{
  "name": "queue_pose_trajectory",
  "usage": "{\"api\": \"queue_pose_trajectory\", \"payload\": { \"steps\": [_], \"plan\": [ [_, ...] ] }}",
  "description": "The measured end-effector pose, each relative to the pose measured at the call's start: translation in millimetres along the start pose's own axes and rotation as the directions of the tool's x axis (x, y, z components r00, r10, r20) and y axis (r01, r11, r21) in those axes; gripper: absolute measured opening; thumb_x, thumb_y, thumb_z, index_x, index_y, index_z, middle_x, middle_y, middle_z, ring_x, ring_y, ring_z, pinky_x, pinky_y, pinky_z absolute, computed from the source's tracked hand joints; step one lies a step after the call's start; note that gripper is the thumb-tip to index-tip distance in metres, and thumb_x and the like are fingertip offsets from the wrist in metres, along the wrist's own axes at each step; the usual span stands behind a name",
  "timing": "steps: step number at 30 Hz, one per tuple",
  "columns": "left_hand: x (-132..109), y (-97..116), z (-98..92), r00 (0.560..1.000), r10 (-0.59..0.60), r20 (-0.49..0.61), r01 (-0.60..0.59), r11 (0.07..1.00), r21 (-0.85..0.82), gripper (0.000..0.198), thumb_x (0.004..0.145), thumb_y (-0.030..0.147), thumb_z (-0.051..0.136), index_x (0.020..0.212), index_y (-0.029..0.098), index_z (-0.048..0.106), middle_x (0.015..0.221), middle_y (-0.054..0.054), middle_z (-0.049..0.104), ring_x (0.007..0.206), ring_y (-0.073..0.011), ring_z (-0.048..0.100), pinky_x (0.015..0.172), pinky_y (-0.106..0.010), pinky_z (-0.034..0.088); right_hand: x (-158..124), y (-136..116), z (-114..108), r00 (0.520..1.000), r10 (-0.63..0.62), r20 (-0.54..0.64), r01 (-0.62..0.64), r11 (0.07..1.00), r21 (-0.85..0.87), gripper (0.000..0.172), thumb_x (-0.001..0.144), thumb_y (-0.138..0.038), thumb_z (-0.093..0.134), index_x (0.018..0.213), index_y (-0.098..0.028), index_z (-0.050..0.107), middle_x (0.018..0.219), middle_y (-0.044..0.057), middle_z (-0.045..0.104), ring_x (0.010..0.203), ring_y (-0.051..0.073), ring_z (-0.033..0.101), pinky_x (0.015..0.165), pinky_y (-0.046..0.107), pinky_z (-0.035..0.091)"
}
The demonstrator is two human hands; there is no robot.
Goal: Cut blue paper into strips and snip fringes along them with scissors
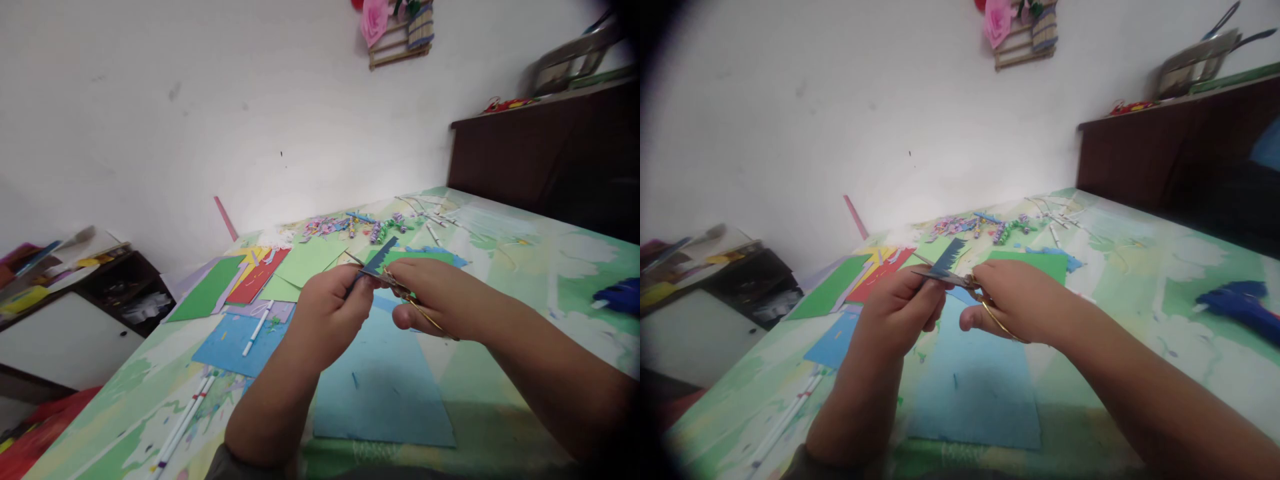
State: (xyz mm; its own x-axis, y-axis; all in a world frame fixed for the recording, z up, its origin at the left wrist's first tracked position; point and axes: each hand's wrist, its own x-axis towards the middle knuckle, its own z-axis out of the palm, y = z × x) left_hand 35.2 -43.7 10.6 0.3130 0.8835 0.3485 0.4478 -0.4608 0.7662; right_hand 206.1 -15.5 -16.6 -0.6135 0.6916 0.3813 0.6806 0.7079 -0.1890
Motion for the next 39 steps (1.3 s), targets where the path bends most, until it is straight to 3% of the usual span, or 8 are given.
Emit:
{"api": "queue_pose_trajectory", "payload": {
  "steps": [4, 11, 15, 17, 21, 28, 34, 39],
  "plan": [
    [0.7, -0.2, -1.2, 1.0, -0.013, 0.013, 0.013, 1.0, -0.015, 0.018, 0.075, 0.022, 0.042, 0.067, 0.018, 0.057, 0.043, 0.005, 0.045, 0.039, -0.0065, 0.041, 0.041, -0.019, 0.034, 0.4, -2.6, -1.7, 1.0, 0.006, 0.029, -0.006, 1.0, -0.002, 0.054, 0.075, -0.066, 0.025, 0.068, -0.017, 0.048, 0.064, 0.005, 0.052, 0.055, 0.015, 0.042, 0.051, 0.025, 0.029],
    [0.2, 2.9, -3.9, 0.984, -0.163, 0.076, 0.176, 0.96, -0.22, 0.012, 0.071, 0.02, 0.046, 0.063, 0.017, 0.054, 0.039, 0.006, 0.041, 0.035, -0.0052, 0.037, 0.036, -0.017, 0.031, 2.0, -2.3, 1.5, 1.0, 0.017, 0.004, -0.017, 1.0, -0.025, 0.061, 0.073, -0.07, 0.02, 0.066, -0.017, 0.049, 0.062, 0.005, 0.052, 0.055, 0.015, 0.045, 0.049, 0.024, 0.028],
    [0.4, 2.0, -4.9, 0.971, -0.179, 0.158, 0.222, 0.921, -0.32, 0.013, 0.072, 0.02, 0.044, 0.063, 0.016, 0.053, 0.039, 0.006, 0.042, 0.034, -0.0046, 0.037, 0.036, -0.017, 0.031, 2.8, -2.7, 2.7, 1.0, 0.01, -0.015, -0.011, 1.0, -0.026, 0.07, 0.07, -0.074, 0.012, 0.065, -0.017, 0.051, 0.059, 0.006, 0.051, 0.054, 0.016, 0.045, 0.048, 0.024, 0.029],
    [0.3, 0.4, -4.8, 0.976, -0.166, 0.14, 0.206, 0.911, -0.357, 0.014, 0.072, 0.021, 0.044, 0.064, 0.016, 0.053, 0.042, 0.005, 0.047, 0.035, -0.0046, 0.04, 0.036, -0.017, 0.032, 3.2, -2.8, 2.6, 1.0, 0.006, -0.012, -0.007, 1.0, -0.015, 0.069, 0.07, -0.074, 0.014, 0.068, -0.016, 0.052, 0.06, 0.006, 0.052, 0.055, 0.016, 0.046, 0.049, 0.025, 0.029],
    [-0.6, 0.3, -4.9, 0.987, -0.148, 0.06, 0.16, 0.942, -0.295, 0.012, 0.07, 0.02, 0.046, 0.064, 0.014, 0.055, 0.049, 0.003, 0.053, 0.039, -0.0048, 0.043, 0.039, -0.017, 0.035, 4.1, -2.7, 1.8, 1.0, 0.014, 0.018, -0.015, 1.0, 0.019, 0.06, 0.074, -0.069, 0.024, 0.066, -0.016, 0.052, 0.063, 0.006, 0.054, 0.057, 0.017, 0.048, 0.05, 0.025, 0.03],
    [-1.0, 2.3, -5.1, 0.994, -0.098, -0.039, 0.091, 0.983, -0.161, 0.018, 0.074, 0.02, 0.044, 0.058, 0.015, 0.052, 0.046, 0.005, 0.048, 0.039, -0.0046, 0.043, 0.04, -0.017, 0.035, 2.2, -4.0, -1.6, 1.0, 0.016, 0.018, -0.017, 0.998, 0.062, 0.053, 0.074, -0.067, 0.029, 0.068, -0.017, 0.046, 0.063, 0.003, 0.05, 0.054, 0.014, 0.041, 0.05, 0.024, 0.03],
    [-0.7, 2.8, -3.4, 0.999, -0.05, 0.003, 0.05, 0.995, -0.082, 0.018, 0.074, 0.017, 0.042, 0.06, 0.016, 0.053, 0.048, 0.004, 0.048, 0.041, -0.005, 0.044, 0.041, -0.017, 0.036, 1.2, -5.3, -0.3, 1.0, -0.023, 0.01, 0.022, 0.997, 0.072, 0.06, 0.074, -0.069, 0.018, 0.068, -0.017, 0.046, 0.064, 0.005, 0.05, 0.056, 0.015, 0.041, 0.05, 0.026, 0.03],
    [-1.1, 4.7, -3.1, 0.996, -0.089, 0.012, 0.09, 0.984, -0.153, 0.016, 0.074, 0.018, 0.044, 0.061, 0.016, 0.053, 0.045, 0.005, 0.047, 0.039, -0.0049, 0.042, 0.038, -0.016, 0.034, 2.6, -5.1, 2.5, 1.0, 0.004, -0.001, -0.004, 0.998, 0.069, 0.067, 0.071, -0.073, 0.013, 0.069, -0.016, 0.048, 0.065, 0.007, 0.052, 0.056, 0.016, 0.045, 0.05, 0.026, 0.031]
  ]
}}
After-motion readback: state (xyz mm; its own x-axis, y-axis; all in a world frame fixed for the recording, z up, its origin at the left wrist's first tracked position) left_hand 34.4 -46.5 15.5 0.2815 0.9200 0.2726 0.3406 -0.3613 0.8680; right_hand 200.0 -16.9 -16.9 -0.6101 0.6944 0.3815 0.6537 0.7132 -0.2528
